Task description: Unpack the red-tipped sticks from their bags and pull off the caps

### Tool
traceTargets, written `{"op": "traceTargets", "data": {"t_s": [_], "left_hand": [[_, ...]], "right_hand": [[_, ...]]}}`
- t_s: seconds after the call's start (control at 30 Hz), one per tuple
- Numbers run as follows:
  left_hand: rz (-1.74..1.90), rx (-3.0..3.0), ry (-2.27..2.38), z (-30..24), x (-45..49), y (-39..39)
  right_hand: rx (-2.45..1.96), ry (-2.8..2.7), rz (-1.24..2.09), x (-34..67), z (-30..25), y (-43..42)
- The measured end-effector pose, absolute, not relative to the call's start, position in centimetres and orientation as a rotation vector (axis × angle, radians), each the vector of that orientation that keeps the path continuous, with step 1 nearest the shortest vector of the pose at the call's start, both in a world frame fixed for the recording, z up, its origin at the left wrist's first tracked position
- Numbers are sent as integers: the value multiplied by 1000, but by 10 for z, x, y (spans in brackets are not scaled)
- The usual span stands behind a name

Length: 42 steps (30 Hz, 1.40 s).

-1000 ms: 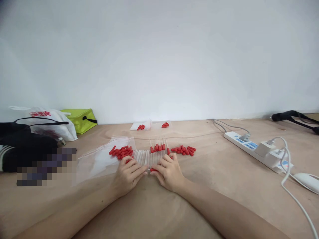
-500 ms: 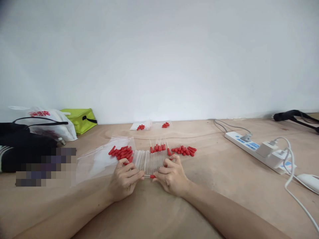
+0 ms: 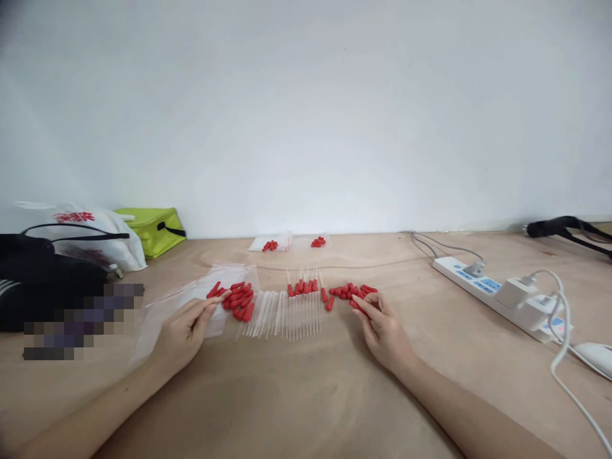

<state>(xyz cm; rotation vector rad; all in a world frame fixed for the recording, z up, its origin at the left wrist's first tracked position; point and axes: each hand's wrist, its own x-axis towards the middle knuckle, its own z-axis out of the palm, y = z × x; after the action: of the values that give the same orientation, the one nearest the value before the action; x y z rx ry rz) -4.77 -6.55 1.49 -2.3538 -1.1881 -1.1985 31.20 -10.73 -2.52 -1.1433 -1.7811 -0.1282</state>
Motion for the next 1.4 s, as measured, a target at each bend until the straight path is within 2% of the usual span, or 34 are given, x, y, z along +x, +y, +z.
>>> {"op": "traceTargets", "data": {"t_s": [0.33, 0.47, 0.7, 0.9, 1.17, 1.4], "left_hand": [[-1172, -2042, -1436, 19, -78, -31], [-1207, -2109, -1305, 21, -58, -42], [-1122, -2393, -778, 9, -7, -60], [-1097, -2495, -785, 4, 3, -55], [-1090, -2650, -848, 4, 4, -61], [-1027, -2723, -830, 8, 2, -63]], "right_hand": [[-1176, -1834, -58, 276, -11, -84], [-1255, -1787, -175, 267, -10, -71], [-1479, -1663, -285, 298, -7, -61], [-1565, -1636, -240, 314, -7, -57], [-1304, -1863, -404, 295, -3, -74], [-1358, -1962, -419, 294, -8, -79]]}}
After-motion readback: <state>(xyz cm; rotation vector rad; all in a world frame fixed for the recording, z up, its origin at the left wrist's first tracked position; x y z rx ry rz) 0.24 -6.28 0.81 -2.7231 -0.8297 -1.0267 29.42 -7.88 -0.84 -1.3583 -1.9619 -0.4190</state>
